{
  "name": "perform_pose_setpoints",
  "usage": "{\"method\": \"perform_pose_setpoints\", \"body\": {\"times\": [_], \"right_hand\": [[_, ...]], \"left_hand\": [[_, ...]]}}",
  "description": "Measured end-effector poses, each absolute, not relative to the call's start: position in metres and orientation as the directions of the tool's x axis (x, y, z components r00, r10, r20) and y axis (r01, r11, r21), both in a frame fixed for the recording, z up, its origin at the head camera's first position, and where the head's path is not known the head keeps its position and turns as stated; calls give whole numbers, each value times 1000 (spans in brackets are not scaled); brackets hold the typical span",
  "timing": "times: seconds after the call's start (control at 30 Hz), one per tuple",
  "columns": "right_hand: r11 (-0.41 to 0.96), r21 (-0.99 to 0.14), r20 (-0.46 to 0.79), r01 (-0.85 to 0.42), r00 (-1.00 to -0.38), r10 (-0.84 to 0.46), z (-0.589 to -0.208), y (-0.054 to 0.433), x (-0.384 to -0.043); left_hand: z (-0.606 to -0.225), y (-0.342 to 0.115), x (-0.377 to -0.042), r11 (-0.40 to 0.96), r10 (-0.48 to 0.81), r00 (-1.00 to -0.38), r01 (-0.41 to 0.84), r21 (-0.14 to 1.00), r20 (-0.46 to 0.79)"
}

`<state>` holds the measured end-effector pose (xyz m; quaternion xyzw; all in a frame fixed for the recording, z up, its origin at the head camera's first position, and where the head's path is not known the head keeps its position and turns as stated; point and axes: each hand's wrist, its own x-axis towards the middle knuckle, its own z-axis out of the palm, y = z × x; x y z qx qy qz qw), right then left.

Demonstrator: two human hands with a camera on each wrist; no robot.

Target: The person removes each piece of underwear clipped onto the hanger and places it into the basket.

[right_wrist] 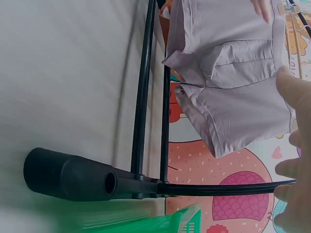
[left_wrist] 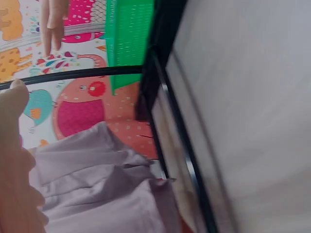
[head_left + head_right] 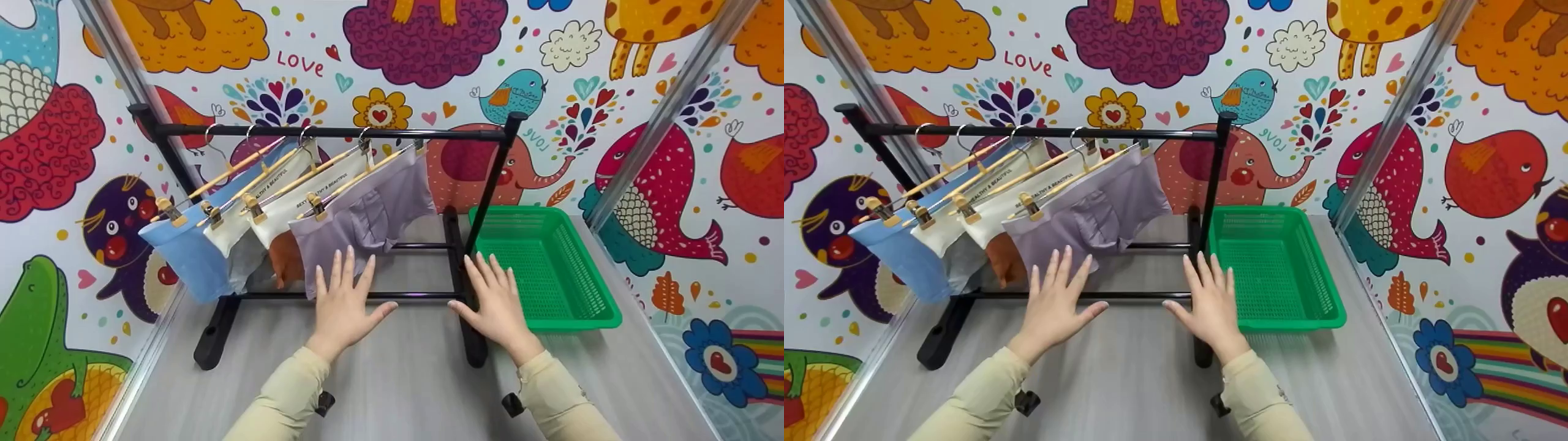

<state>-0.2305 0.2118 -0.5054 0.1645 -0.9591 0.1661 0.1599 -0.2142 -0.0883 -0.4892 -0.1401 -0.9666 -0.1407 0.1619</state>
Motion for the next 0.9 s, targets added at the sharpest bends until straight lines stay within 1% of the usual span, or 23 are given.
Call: {"method": "perform_pose_setpoints", "body": {"times": [0.2, 0.47, 0.67, 0.9], "right_hand": [[876, -287, 415, -388, -874, -252, -503, 211, -233], [841, -350, 465, -412, -856, -226, -509, 206, -234], [802, -424, 496, -421, -849, -183, -515, 201, -234], [752, -503, 503, -425, -852, -145, -517, 195, -236]], "left_hand": [[-473, -88, -215, 909, 225, -889, 339, 242, 400], [-465, -87, -219, 897, 213, -873, 352, 266, 438], [-454, -85, -225, 891, 215, -823, 385, 238, 526], [-437, -85, -232, 889, 204, -779, 401, 221, 593]]}}
